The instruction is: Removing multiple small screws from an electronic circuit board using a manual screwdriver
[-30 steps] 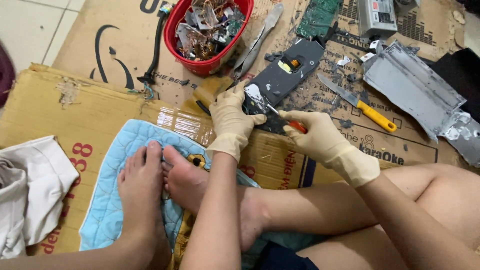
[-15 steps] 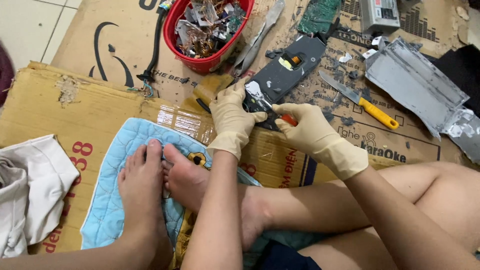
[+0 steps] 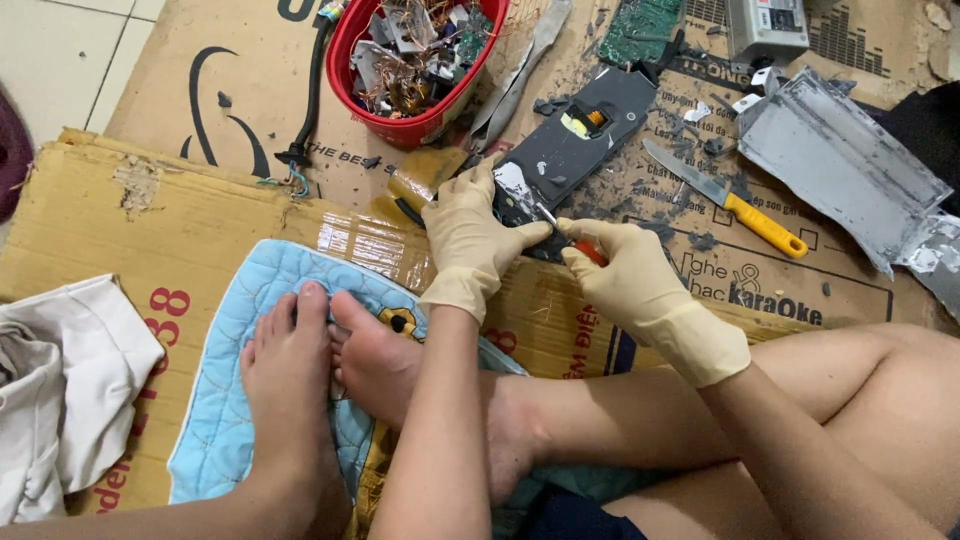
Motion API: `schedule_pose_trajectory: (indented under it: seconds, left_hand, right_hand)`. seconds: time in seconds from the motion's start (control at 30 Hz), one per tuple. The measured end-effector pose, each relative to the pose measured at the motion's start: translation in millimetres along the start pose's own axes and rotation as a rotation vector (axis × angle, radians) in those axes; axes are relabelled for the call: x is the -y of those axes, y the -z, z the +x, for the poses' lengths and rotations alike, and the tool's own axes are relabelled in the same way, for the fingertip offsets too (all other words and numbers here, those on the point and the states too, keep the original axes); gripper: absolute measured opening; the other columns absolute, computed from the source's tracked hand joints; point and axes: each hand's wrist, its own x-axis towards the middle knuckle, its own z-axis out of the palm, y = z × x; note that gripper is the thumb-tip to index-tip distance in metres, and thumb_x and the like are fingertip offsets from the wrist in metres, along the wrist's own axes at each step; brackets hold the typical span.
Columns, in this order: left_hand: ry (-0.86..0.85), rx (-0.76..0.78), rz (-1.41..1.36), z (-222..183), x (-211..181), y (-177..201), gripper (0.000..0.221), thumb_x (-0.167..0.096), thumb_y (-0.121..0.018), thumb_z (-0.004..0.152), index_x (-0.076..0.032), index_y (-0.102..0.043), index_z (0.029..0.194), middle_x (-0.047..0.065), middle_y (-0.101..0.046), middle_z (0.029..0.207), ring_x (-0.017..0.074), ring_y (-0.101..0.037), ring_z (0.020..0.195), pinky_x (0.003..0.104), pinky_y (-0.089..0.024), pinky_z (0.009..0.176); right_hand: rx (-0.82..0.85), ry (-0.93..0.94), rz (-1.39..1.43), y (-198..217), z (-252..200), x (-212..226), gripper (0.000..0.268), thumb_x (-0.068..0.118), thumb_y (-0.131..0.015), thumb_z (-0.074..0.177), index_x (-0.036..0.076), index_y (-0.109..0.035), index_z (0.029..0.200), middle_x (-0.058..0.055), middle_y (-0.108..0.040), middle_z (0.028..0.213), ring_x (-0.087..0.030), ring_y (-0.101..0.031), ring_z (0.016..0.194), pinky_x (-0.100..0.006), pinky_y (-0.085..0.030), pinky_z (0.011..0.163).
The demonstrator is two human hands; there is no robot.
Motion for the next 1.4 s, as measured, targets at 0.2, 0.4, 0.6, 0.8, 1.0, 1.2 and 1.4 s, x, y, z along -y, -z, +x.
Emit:
schedule_pose_trajectory:
  seconds: [0.2,0.4,0.6,0.8,1.0,1.2,1.4]
  left_hand:
    - [0.001,-0.004,0.022,6.7,4.3,-10.7,0.109,-0.074,-0.077,0.069,-0.047,-0.018,0.156,-0.011,-0.036,0.159,0.0174,-0.029,0.150,0.047,-0.020,0.126]
    - [-0.027,-0.098,-0.020,8.9,6.7,-19.1,0.105,-0.069,-0.082,0.068,-0.044,-0.027,0.154,-0.009,-0.042,0.153,0.0180,-0.034,0.145,0.044,-0.029,0.120]
    - [0.000,0.033,-0.017,12.3,4.2,-9.5,0.116,-0.072,-0.081,0.063,-0.047,-0.018,0.157,-0.010,-0.036,0.160,0.0174,-0.031,0.149,0.043,-0.031,0.119]
    - [0.014,0.003,0.001,2.1,2.0,-6.5,0.109,-0.071,-0.079,0.070,-0.044,-0.020,0.157,-0.009,-0.035,0.160,0.0183,-0.030,0.149,0.042,-0.027,0.121]
    - [0.033,0.055,0.005,-7.7,-4.2,4.8,0.109,-0.071,-0.078,0.071,-0.040,-0.020,0.158,-0.007,-0.033,0.161,0.0187,-0.027,0.151,0.042,-0.024,0.124]
    - [0.036,0.005,0.020,10.9,3.4,-12.6,0.112,-0.076,-0.078,0.066,-0.048,-0.018,0.156,-0.011,-0.034,0.159,0.0162,-0.028,0.150,0.043,-0.026,0.123]
    - [0.004,-0.088,0.024,21.0,10.8,-28.0,0.110,-0.075,-0.079,0.067,-0.047,-0.021,0.156,-0.010,-0.037,0.155,0.0171,-0.031,0.148,0.045,-0.028,0.121]
  right_hand:
    - [0.167,-0.169,-0.179,29.8,9.6,53.0,0.030,0.016,-0.065,0.096,0.012,-0.073,0.125,-0.020,-0.077,0.090,-0.019,-0.059,0.043,-0.036,-0.055,0.041]
    - [-0.008,-0.118,-0.243,-22.5,27.1,-0.9,0.024,0.032,-0.070,0.088,0.029,-0.077,0.111,-0.005,-0.077,0.105,-0.029,-0.072,0.108,-0.046,-0.058,0.090]
    - [-0.208,0.088,0.048,-53.9,-7.5,16.8,0.026,0.016,-0.058,0.093,0.010,-0.069,0.116,-0.030,-0.071,0.101,-0.050,-0.066,0.104,-0.059,-0.053,0.090]
    - [-0.165,0.114,-0.012,-37.2,33.8,-20.4,0.025,0.023,-0.071,0.088,0.025,-0.073,0.112,-0.013,-0.076,0.099,-0.035,-0.070,0.105,-0.049,-0.057,0.084]
    - [-0.038,-0.127,-0.090,1.9,1.5,13.9,0.030,0.027,-0.075,0.085,0.024,-0.077,0.114,-0.013,-0.077,0.095,-0.031,-0.075,0.090,-0.043,-0.065,0.061]
    - [0.046,-0.152,0.104,14.7,20.9,21.6,0.024,0.008,-0.069,0.090,0.005,-0.074,0.113,-0.018,-0.074,0.086,-0.020,-0.052,0.030,-0.033,-0.043,0.021]
    - [0.195,0.007,-0.051,41.9,20.4,20.1,0.025,0.008,-0.064,0.096,0.012,-0.076,0.118,-0.021,-0.076,0.103,-0.033,-0.072,0.085,-0.044,-0.060,0.079]
